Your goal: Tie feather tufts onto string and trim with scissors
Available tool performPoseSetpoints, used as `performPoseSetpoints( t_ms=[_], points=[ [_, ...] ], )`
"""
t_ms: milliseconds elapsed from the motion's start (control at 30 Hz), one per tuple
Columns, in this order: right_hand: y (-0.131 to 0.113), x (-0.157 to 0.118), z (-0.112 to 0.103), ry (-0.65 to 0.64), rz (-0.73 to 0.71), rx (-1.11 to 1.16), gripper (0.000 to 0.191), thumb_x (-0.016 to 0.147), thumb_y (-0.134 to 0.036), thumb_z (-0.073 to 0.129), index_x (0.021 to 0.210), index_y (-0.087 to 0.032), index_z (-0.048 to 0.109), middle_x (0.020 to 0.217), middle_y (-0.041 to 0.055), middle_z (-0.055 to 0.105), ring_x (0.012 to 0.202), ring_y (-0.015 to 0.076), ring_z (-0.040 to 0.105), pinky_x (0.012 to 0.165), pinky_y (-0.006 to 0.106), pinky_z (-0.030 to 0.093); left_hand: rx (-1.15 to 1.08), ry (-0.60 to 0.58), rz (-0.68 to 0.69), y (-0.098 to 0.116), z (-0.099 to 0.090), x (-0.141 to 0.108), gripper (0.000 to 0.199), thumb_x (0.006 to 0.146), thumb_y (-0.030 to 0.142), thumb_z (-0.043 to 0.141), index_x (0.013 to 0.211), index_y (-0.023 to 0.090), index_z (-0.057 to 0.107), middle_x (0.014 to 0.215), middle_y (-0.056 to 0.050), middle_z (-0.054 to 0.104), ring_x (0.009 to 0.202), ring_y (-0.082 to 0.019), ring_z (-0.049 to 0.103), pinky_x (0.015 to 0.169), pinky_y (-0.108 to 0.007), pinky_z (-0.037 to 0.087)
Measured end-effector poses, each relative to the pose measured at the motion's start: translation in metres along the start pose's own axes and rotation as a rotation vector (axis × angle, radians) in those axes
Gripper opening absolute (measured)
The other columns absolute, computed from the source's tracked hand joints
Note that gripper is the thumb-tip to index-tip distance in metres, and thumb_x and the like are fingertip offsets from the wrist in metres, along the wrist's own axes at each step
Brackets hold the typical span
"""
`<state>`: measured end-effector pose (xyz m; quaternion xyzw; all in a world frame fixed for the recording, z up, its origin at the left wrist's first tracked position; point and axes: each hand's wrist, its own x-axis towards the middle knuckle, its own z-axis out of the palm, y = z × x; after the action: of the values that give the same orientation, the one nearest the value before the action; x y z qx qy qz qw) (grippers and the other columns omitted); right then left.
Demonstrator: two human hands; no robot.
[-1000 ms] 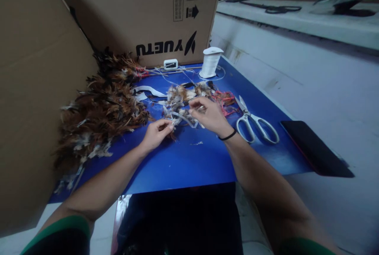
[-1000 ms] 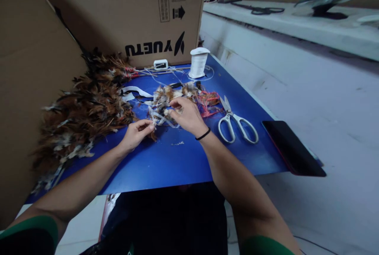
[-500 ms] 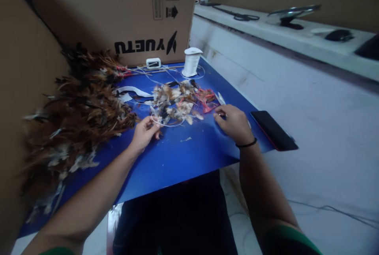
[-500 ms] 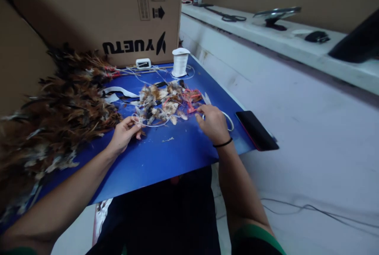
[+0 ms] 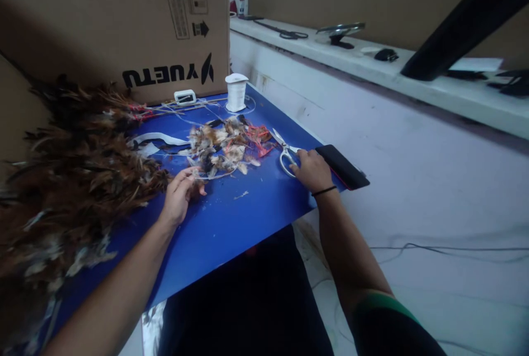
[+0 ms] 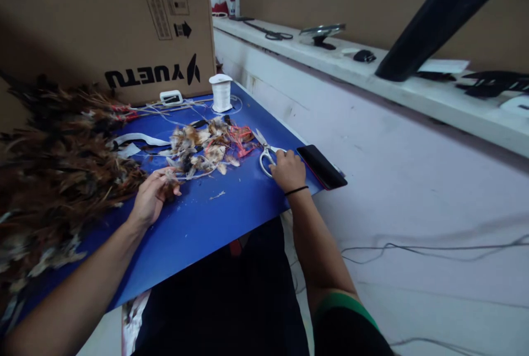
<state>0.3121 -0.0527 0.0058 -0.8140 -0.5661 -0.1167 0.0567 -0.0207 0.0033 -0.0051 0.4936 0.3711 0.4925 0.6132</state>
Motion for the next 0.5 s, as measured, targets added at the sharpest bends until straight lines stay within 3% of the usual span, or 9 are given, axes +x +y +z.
performPoseSetpoints(
  t_ms=[133, 267, 367, 500],
  points=[
    [0.0, 0.01, -0.006, -0.109, 0.003, -0.002, 0.038, 0.084, -0.033, 0.053, 0.116, -0.013, 0.049, 0.099, 0.017, 0.065, 0.086, 0.0263, 0.06, 0.07, 0.03, 0.037, -0.016, -0.022, -0.005, -0.003, -0.002, 0.002, 0.038, 0.076, 0.036, 0.055, 0.106, 0.012, 0.057, 0.061, -0.001, 0.064, 0.054, -0.015, 0.058, 0.057, -0.028, 0.046],
    [0.004, 0.02, -0.008, -0.106, 0.038, 0.12, 0.037, 0.081, -0.032, 0.054, 0.112, -0.014, 0.045, 0.094, 0.0144, 0.066, 0.08, 0.0251, 0.062, 0.066, 0.03, 0.038, -0.01, -0.007, -0.01, -0.003, -0.001, 0.002, 0.037, 0.073, 0.031, 0.056, 0.105, 0.013, 0.058, 0.061, 0.0, 0.063, 0.053, -0.015, 0.058, 0.057, -0.027, 0.046],
    [0.012, 0.026, -0.01, -0.104, 0.141, 0.36, 0.034, 0.075, -0.033, 0.061, 0.101, -0.018, 0.046, 0.075, 0.0055, 0.065, 0.067, 0.021, 0.061, 0.059, 0.028, 0.039, -0.016, -0.022, -0.016, -0.001, 0.0, 0.001, 0.04, 0.067, 0.025, 0.058, 0.105, 0.014, 0.057, 0.061, 0.001, 0.062, 0.055, -0.014, 0.059, 0.058, -0.027, 0.046],
    [0.022, 0.025, -0.017, -0.129, 0.397, 0.906, 0.038, 0.067, -0.036, 0.069, 0.089, -0.022, 0.042, 0.048, -0.0057, 0.053, 0.044, 0.016, 0.054, 0.045, 0.025, 0.038, -0.027, -0.035, -0.025, 0.002, -0.001, 0.0, 0.05, 0.058, 0.016, 0.056, 0.108, 0.015, 0.056, 0.067, 0.001, 0.064, 0.06, -0.015, 0.062, 0.062, -0.028, 0.049]
  ],
)
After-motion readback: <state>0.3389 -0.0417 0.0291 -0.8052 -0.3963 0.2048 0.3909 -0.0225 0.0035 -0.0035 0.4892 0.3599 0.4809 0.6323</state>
